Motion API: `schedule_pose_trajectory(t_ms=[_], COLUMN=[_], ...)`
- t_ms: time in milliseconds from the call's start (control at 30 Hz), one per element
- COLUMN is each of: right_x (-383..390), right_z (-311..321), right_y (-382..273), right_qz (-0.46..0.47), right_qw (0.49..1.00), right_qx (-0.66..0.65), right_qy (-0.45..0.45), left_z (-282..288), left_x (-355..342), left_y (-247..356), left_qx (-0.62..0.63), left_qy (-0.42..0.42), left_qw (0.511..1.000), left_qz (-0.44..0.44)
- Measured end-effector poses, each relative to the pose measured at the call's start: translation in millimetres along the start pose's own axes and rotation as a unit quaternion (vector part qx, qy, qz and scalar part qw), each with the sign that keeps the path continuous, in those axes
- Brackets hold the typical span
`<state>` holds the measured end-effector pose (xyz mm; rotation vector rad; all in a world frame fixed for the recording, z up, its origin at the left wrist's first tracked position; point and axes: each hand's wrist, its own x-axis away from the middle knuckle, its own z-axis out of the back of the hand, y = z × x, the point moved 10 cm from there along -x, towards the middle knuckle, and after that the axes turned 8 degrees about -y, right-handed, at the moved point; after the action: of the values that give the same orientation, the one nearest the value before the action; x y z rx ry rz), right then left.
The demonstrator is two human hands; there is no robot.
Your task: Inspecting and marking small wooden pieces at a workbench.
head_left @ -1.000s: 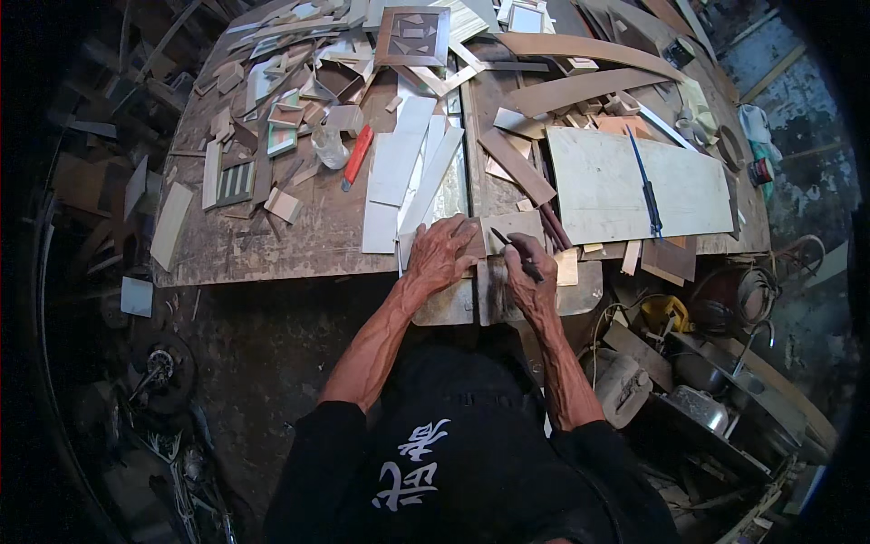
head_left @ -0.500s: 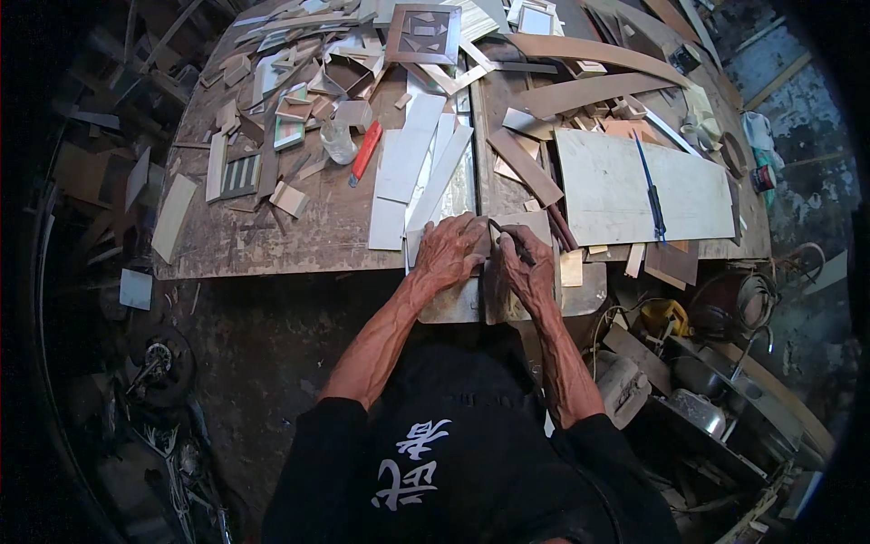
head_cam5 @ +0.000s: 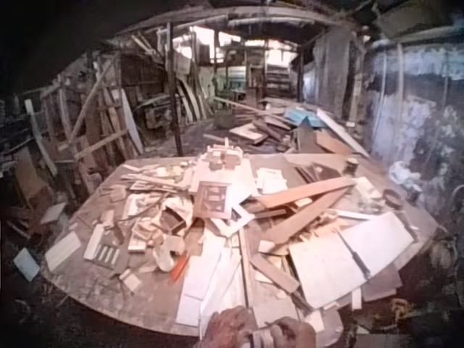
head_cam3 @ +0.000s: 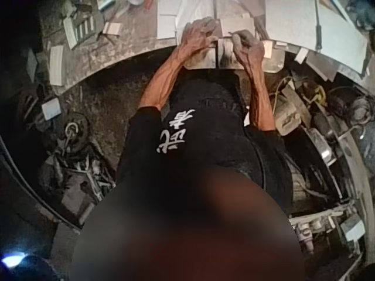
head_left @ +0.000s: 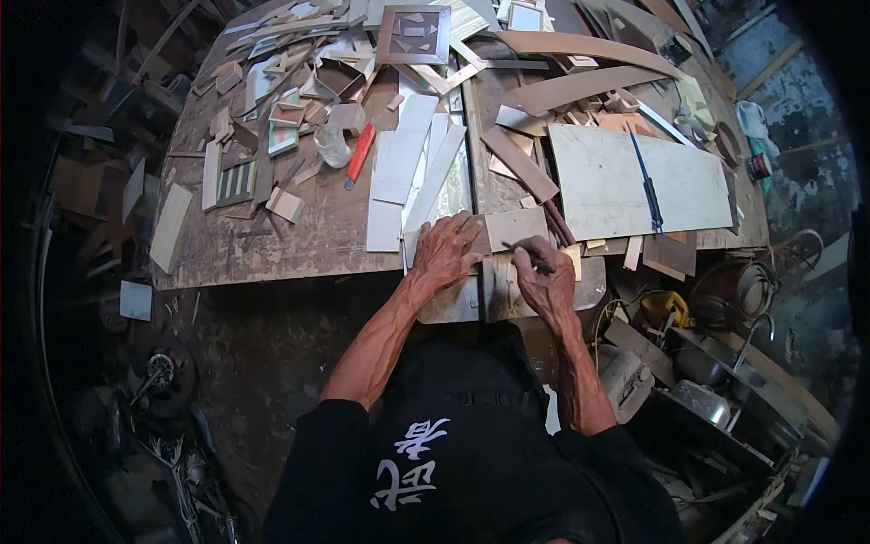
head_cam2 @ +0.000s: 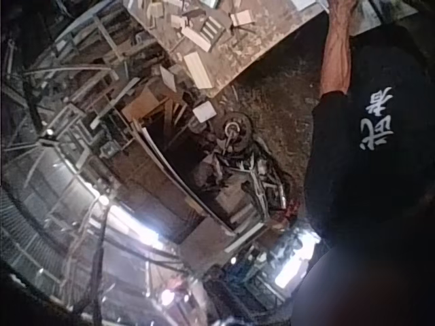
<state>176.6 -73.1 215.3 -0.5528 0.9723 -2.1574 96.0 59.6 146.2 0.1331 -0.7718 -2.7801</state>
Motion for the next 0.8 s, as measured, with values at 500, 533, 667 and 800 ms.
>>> schedule_pose_trajectory(t_ms=[500, 533, 667, 800], right_x=[-21.7, -22.1, -24.4, -28.3], right_z=[-15.2, -16.8, -20.5, -22.7], right_y=[4.4, 7.0, 12.6, 10.4], right_qz=[0.02, 0.02, 0.031, 0.028], right_qw=[0.995, 0.995, 0.995, 0.992], right_qx=[-0.096, -0.096, -0.098, -0.122], right_qy=[0.016, 0.016, 0.016, 0.0], left_z=[3.6, 3.6, 4.4, 3.5], left_x=[-0.1, -0.3, -0.6, 0.1], left_y=[5.3, 5.7, 6.0, 4.4], left_qx=[-0.008, -0.008, -0.004, -0.004], left_qy=[-0.012, -0.012, -0.012, -0.011], left_qw=[1.0, 1.0, 1.0, 1.0], left_qz=[-0.006, -0.006, -0.002, -0.004])
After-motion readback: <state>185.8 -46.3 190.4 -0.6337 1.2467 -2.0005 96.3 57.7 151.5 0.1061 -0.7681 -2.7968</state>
